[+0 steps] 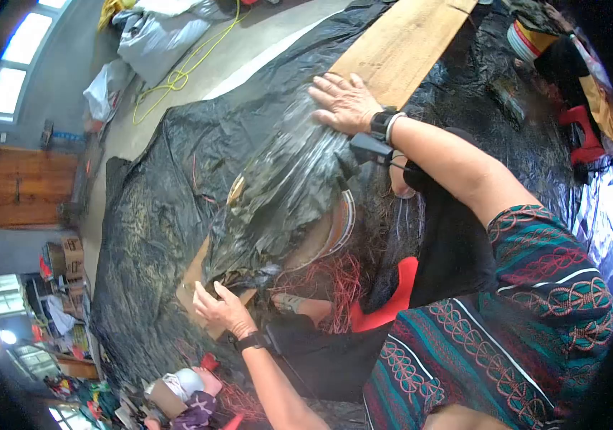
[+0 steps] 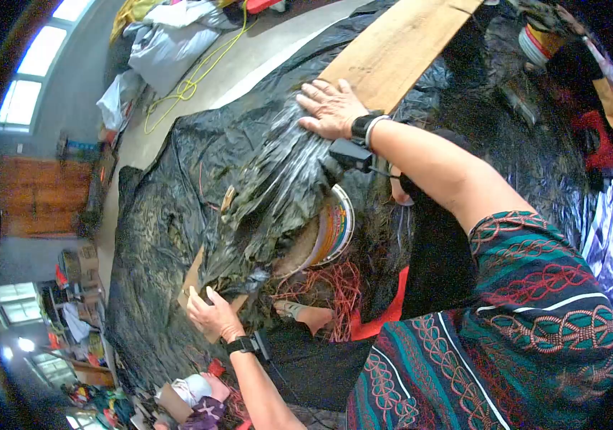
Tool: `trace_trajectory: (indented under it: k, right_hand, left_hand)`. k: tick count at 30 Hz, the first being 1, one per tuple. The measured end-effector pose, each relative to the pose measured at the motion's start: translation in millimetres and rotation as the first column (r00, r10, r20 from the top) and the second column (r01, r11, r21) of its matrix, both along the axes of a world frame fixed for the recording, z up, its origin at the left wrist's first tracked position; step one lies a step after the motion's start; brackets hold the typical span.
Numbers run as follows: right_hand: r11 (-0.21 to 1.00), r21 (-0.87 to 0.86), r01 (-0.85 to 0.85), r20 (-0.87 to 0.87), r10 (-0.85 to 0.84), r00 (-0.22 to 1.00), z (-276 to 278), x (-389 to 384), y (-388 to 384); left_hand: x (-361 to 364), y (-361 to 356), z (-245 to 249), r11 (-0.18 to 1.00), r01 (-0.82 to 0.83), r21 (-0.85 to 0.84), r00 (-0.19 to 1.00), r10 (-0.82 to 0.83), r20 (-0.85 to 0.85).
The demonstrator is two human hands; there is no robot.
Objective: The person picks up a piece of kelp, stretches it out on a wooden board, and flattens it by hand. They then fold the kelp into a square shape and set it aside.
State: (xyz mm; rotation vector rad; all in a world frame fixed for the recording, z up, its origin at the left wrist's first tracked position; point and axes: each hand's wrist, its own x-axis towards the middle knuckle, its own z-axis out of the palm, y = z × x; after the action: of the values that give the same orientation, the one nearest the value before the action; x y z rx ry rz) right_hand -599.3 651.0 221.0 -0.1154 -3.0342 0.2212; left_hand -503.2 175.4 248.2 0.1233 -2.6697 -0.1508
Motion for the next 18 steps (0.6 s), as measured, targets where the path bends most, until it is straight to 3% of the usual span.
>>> trace_trajectory:
  k: [4,7,9,11,13,18]
  right_hand:
    - [0.999,0.045,-0.006,0.014,0.005,1.0,2,-1,7]
    - [0.999,0.051,-0.009,0.057,0.006,0.998,4,-1,10]
    - [0.996,0.08,-0.028,0.004,0.027,1.0,-15,-11,20]
    - [0.994,0.107,0.026,0.088,-0.035,0.995,-3,-7,15]
    - [0.99,0.141,-0.013,0.086,0.001,0.996,2,-6,17]
    - [0.995,0.101,-0.023,0.065,0.017,0.998,-4,-7,25]
  left_hand:
    - [-6,4,4,0.949,0.171,0.266,0.985,-0.165,-0.042]
    - [-14,13,-4,0.961,0.237,0.144,0.963,-0.213,-0.164]
    - [-17,3,-12,0.97,0.222,0.102,0.975,-0.218,-0.044]
    - [-17,0,-17,0.979,0.19,0.073,0.982,-0.188,-0.036]
    - [-17,5,-10,0.994,0.086,0.066,0.996,-0.087,0.017]
    - [-18,4,-8,1.0,0.019,-0.019,0.999,-0.019,0.027]
